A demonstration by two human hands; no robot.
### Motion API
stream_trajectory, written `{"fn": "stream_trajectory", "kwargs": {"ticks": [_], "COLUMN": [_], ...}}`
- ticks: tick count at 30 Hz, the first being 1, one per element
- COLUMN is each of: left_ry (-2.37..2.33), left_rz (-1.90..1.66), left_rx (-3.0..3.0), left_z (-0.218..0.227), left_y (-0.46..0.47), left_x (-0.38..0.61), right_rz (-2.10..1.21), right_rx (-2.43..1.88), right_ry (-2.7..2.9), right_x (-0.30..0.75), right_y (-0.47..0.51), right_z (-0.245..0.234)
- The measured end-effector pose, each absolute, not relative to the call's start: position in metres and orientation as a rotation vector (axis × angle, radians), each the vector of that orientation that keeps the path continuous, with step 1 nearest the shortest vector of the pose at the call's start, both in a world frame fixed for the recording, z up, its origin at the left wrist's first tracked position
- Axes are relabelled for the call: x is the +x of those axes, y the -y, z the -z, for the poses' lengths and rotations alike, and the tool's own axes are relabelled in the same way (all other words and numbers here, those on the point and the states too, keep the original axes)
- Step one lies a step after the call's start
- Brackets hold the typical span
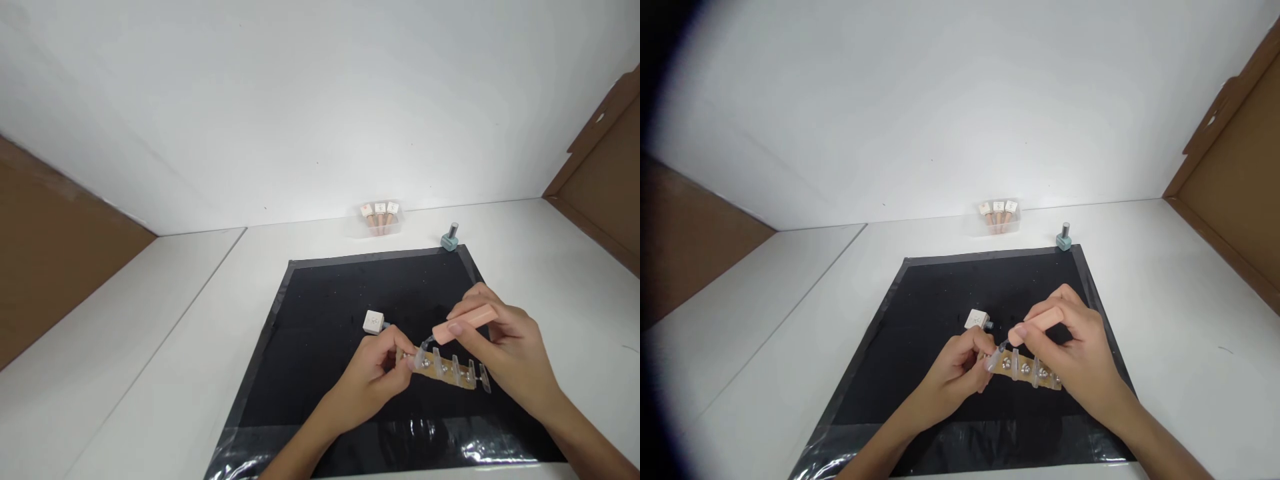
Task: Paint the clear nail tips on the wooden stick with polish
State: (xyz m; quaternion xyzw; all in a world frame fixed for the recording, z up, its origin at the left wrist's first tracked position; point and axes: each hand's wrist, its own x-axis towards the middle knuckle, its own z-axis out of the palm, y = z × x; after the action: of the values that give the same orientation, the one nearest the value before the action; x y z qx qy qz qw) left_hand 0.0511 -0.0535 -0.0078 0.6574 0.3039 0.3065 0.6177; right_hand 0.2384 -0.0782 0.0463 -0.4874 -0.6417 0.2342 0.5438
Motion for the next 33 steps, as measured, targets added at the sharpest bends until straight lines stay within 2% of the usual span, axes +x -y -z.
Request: {"fn": "stream_trajectory", "kwargs": {"ticks": [6,12,17,22,27,33], "left_ry": [-0.677,-0.673,-0.658,-0.655,-0.639,-0.646], "left_rz": [-0.686,-0.690,-0.717,-0.749,-0.751,-0.758], "left_rx": [1.529,1.570,1.660,1.713,1.747,1.786], "left_z": [0.005,0.006,0.002,0.000,-0.001,-0.003], "left_y": [0.053,0.054,0.053,0.053,0.052,0.051], "left_x": [0.050,0.050,0.050,0.051,0.051,0.052], "right_rz": [-0.637,-0.425,-0.566,-0.342,-0.468,-0.373], "right_rx": [-1.043,-1.102,-1.017,-1.062,-0.970,-0.968], "right_ry": [1.568,1.568,1.667,1.623,1.758,1.727], "right_x": [0.237,0.238,0.238,0.239,0.238,0.240], "right_y": [0.079,0.079,0.080,0.078,0.078,0.076], "right_z": [-0.047,-0.046,-0.049,-0.049,-0.051,-0.052]}}
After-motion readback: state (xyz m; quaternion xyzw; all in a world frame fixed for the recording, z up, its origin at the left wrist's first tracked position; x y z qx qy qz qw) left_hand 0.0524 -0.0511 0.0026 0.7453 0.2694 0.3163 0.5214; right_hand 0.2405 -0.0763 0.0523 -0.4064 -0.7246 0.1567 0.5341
